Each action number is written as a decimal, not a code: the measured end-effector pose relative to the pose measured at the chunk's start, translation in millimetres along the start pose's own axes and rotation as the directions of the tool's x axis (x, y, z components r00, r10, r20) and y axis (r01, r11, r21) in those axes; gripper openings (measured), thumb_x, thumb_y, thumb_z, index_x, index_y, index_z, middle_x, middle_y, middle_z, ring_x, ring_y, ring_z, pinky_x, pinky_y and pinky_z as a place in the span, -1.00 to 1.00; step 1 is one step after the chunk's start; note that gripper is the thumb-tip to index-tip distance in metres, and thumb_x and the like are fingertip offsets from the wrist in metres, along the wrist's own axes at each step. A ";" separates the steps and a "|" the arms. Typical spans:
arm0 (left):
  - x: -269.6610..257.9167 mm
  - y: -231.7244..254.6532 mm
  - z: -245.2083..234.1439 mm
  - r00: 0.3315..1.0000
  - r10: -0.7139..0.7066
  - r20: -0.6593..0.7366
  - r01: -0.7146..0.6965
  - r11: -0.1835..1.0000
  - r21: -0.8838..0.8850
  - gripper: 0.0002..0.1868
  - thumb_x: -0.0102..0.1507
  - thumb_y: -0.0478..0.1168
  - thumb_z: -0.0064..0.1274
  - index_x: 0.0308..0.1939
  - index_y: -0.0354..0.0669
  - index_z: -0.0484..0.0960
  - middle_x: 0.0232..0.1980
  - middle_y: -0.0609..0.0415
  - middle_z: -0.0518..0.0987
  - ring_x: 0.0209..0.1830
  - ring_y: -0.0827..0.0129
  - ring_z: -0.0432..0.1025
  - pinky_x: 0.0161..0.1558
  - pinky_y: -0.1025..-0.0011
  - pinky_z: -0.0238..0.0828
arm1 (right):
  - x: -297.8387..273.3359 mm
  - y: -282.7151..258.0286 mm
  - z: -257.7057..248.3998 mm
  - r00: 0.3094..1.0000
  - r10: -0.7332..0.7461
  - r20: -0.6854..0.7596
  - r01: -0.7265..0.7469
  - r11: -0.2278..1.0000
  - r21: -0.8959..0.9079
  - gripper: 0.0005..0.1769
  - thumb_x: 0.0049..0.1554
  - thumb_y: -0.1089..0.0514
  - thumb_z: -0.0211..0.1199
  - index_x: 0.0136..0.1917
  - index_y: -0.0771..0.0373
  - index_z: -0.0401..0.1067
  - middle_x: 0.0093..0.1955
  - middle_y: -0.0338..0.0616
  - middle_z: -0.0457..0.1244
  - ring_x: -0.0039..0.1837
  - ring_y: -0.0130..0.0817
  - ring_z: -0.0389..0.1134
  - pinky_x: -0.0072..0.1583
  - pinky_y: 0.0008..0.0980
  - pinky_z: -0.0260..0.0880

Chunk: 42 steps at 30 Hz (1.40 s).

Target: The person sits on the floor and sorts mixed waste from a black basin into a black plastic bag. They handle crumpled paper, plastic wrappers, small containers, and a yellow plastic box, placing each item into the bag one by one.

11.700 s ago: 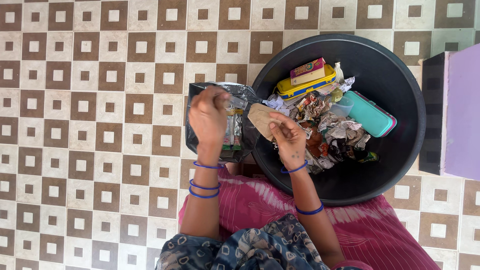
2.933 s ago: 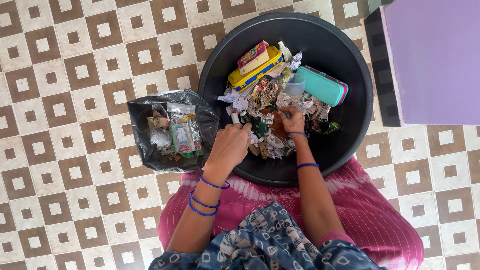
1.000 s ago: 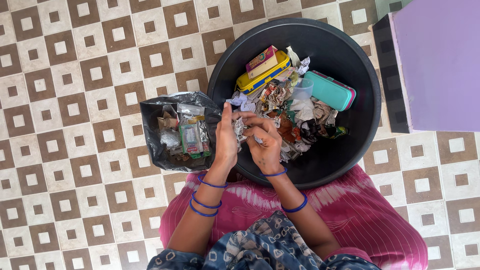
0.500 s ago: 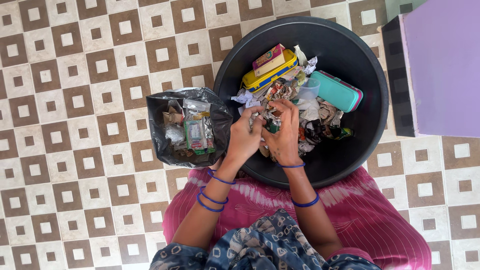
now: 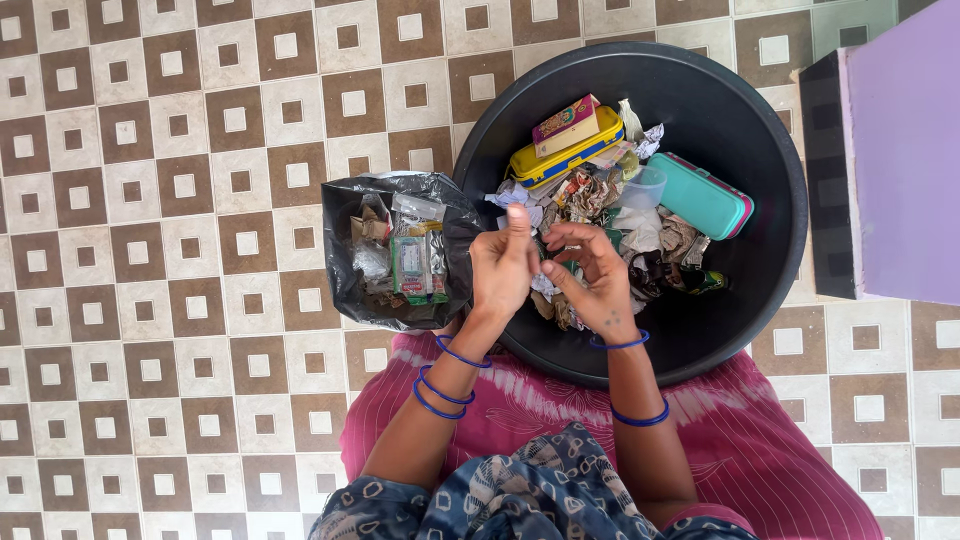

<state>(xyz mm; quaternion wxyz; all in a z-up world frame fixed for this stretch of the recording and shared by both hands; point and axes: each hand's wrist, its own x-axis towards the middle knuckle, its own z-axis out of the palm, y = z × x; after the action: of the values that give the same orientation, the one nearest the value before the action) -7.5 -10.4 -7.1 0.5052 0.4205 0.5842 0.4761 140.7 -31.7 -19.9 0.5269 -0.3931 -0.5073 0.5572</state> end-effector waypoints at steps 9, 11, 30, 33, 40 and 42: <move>7.9 19.6 -13.4 0.886 -0.355 0.297 0.458 0.766 -0.451 -0.17 0.36 0.46 -0.58 -0.31 -0.15 0.55 -0.64 0.14 0.33 -0.79 0.53 0.12 -0.72 0.55 0.08 | 5.1 -45.4 19.4 0.962 -0.201 0.186 0.263 0.864 -0.430 -0.20 -0.01 0.16 0.53 0.45 0.24 0.30 0.52 0.02 0.16 0.54 -0.06 0.20 0.45 -0.16 0.26; 9.7 26.1 -15.6 0.887 -0.361 0.288 0.459 0.752 -0.472 -0.18 0.33 0.45 -0.61 -0.13 -0.17 0.53 -0.45 0.13 0.44 -0.68 0.48 0.24 -0.62 0.49 0.26 | 8.0 -52.7 21.8 0.947 -0.190 0.259 0.303 0.797 -0.523 -0.15 -0.01 0.15 0.52 0.49 0.26 0.26 0.56 0.06 0.13 0.58 0.04 0.14 0.51 -0.08 0.17; 0.6 0.5 -7.1 0.935 -0.356 0.002 0.354 0.931 -0.089 -0.10 0.34 0.46 -0.39 0.04 -0.31 0.70 -0.05 -0.06 0.66 -0.02 0.28 0.51 0.07 0.35 0.43 | -4.2 -1.6 69.9 0.930 -0.308 -0.200 0.176 0.853 -0.492 -0.61 -0.01 0.61 0.13 0.05 0.37 0.51 0.07 0.00 0.40 0.17 -0.23 0.48 0.04 -0.44 0.37; 1.0 1.6 -10.8 0.931 -0.366 0.012 0.366 0.929 -0.054 -0.05 0.33 0.48 -0.47 -0.03 -0.31 0.74 -0.16 -0.06 0.70 -0.10 0.32 0.56 0.04 0.37 0.47 | -2.8 1.1 69.5 0.945 -0.222 -0.239 0.086 0.877 -0.473 -0.63 -0.03 0.62 0.11 -0.04 0.37 0.55 0.01 -0.04 0.44 -0.14 -0.49 0.32 -0.20 -0.55 0.18; 8.3 15.0 -26.1 0.926 -0.378 0.007 0.375 0.920 0.118 -0.05 0.32 0.50 -0.49 0.10 -0.24 0.70 -0.04 -0.20 0.68 0.04 0.05 0.51 0.09 0.18 0.41 | 3.4 23.4 56.9 0.982 0.061 -0.179 -0.103 0.967 -0.234 -0.59 0.01 0.60 0.12 0.05 0.37 0.58 -0.04 -0.12 0.43 -0.29 -0.63 0.28 -0.23 -0.60 0.26; 15.6 29.1 -39.0 0.950 -0.313 -0.004 0.278 0.836 0.473 -0.07 0.31 0.50 -0.54 0.20 -0.12 0.64 -0.02 -0.30 0.65 0.12 -0.20 0.46 0.14 0.06 0.35 | 10.0 33.8 56.5 0.987 -0.078 -0.141 0.053 0.984 -0.173 -0.64 0.10 0.54 0.25 0.16 0.39 0.54 0.11 -0.07 0.41 0.05 -0.46 0.38 0.10 -0.47 0.37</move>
<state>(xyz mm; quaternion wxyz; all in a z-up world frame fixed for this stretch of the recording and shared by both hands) -47.9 5.3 19.9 0.4772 0.4518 0.7204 0.2217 78.0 -28.0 -42.1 0.5458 -0.4595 -0.5250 0.4640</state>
